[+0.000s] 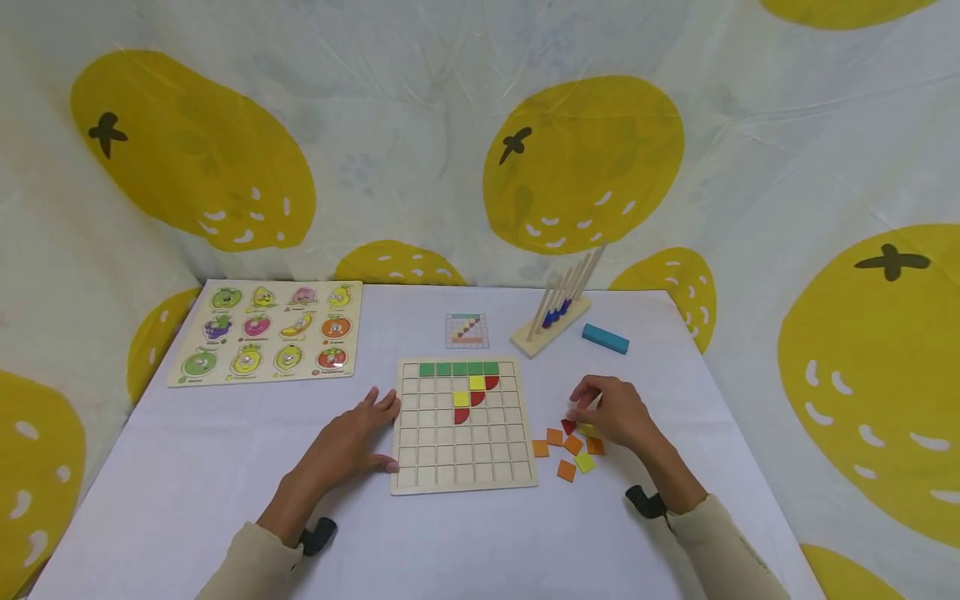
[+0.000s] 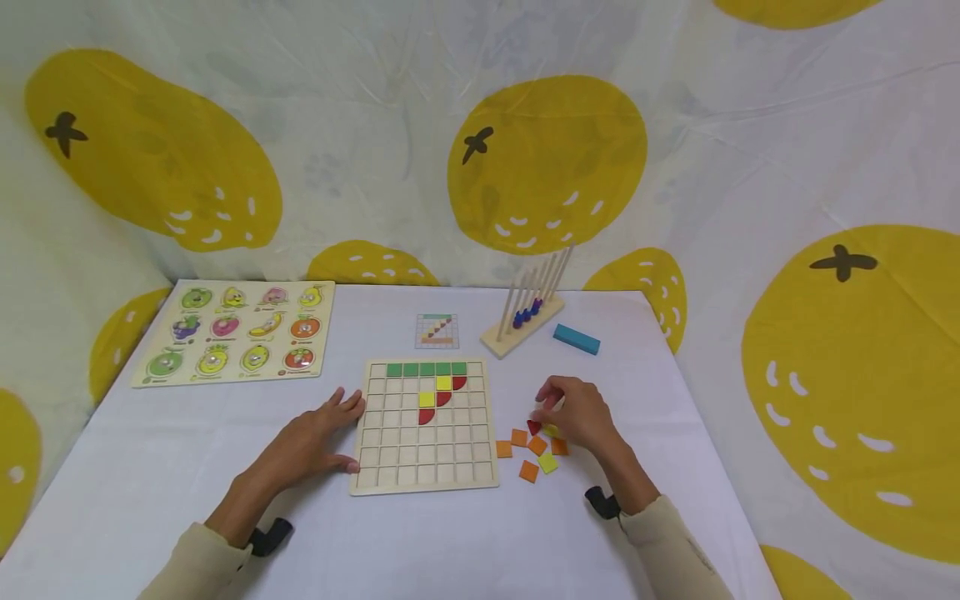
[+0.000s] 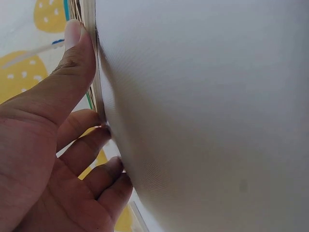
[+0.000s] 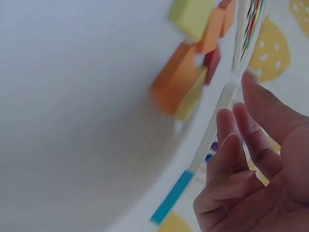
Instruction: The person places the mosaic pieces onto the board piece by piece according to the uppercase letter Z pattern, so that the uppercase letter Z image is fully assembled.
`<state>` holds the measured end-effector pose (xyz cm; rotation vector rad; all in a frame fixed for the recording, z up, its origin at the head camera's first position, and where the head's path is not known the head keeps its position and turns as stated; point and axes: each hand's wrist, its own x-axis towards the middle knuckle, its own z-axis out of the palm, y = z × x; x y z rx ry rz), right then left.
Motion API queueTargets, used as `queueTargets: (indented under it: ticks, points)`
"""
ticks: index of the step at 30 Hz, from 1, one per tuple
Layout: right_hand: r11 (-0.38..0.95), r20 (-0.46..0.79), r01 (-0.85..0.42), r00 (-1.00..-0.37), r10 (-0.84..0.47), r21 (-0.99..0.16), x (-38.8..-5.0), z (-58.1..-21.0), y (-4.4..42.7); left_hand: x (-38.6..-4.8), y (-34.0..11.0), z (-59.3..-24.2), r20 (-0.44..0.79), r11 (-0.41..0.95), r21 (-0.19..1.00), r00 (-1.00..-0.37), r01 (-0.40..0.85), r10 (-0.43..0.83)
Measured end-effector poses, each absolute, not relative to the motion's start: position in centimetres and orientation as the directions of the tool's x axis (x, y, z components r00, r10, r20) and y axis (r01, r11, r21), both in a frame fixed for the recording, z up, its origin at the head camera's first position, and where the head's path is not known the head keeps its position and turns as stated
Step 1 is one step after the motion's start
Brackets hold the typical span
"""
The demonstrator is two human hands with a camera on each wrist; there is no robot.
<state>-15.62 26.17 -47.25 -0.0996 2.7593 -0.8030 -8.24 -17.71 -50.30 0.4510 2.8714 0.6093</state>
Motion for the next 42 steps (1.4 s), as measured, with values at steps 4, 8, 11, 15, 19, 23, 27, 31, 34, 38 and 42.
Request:
queueTargets:
  ticks: [4, 8, 11, 15, 19, 23, 27, 31, 34, 38, 42]
  points:
    - [0.848, -0.258, 0.025, -0.957, -0.132, -0.529, -15.2, -47.4, 27.6, -8.2, -17.6, -50.2, -0.107, 0.872, 0.418, -0.94, 0.255, 0.325]
    - [0.863, -0.283, 0.025, -0.949, -0.138, -0.505, -14.9, -47.5, 28.4, -8.2, -17.6, -50.1, -0.109, 0.875, 0.412, -0.94, 0.253, 0.323]
    - [0.868, -0.306, 0.023, -0.94, -0.15, -0.495, -14.9, -47.7, 28.7, -8.2, -17.6, -50.0, -0.113, 0.876, 0.411, -0.94, 0.251, 0.323]
    - [0.872, -0.322, 0.01, -0.931, -0.171, -0.49, -14.9, -48.0, 28.7, -8.1, -17.6, -49.9, -0.117, 0.877, 0.412, -0.939, 0.249, 0.322]
    - [0.876, -0.333, 0.014, -0.928, -0.168, -0.481, -15.0, -47.9, 28.6, -8.1, -17.6, -49.8, -0.12, 0.876, 0.414, -0.94, 0.246, 0.321]
    - [0.867, -0.343, 0.022, -0.923, -0.173, -0.498, -15.3, -47.6, 28.3, -8.2, -17.6, -49.8, -0.12, 0.875, 0.417, -0.939, 0.246, 0.321]
    - [0.848, -0.332, 0.027, -0.927, -0.177, -0.529, -15.6, -47.4, 28.2, -8.2, -17.7, -49.9, -0.119, 0.873, 0.421, -0.94, 0.244, 0.32]
    - [0.832, -0.284, 0.006, -0.941, -0.182, -0.554, -15.9, -47.0, 27.6, -8.2, -17.7, -49.9, -0.122, 0.874, 0.424, -0.941, 0.239, 0.316]
    - [0.824, -0.236, -0.03, -0.952, -0.197, -0.566, -16.1, -46.5, 26.6, -8.2, -17.6, -49.9, -0.124, 0.875, 0.424, -0.941, 0.235, 0.314]
    - [0.81, -0.201, -0.06, -0.956, -0.215, -0.584, -16.3, -45.9, 25.0, -8.2, -17.7, -50.1, -0.115, 0.873, 0.424, -0.941, 0.242, 0.317]
    - [0.789, -0.195, -0.064, -0.954, -0.227, -0.611, -16.5, -45.5, 22.9, -8.2, -17.7, -50.2, -0.107, 0.871, 0.424, -0.942, 0.248, 0.32]
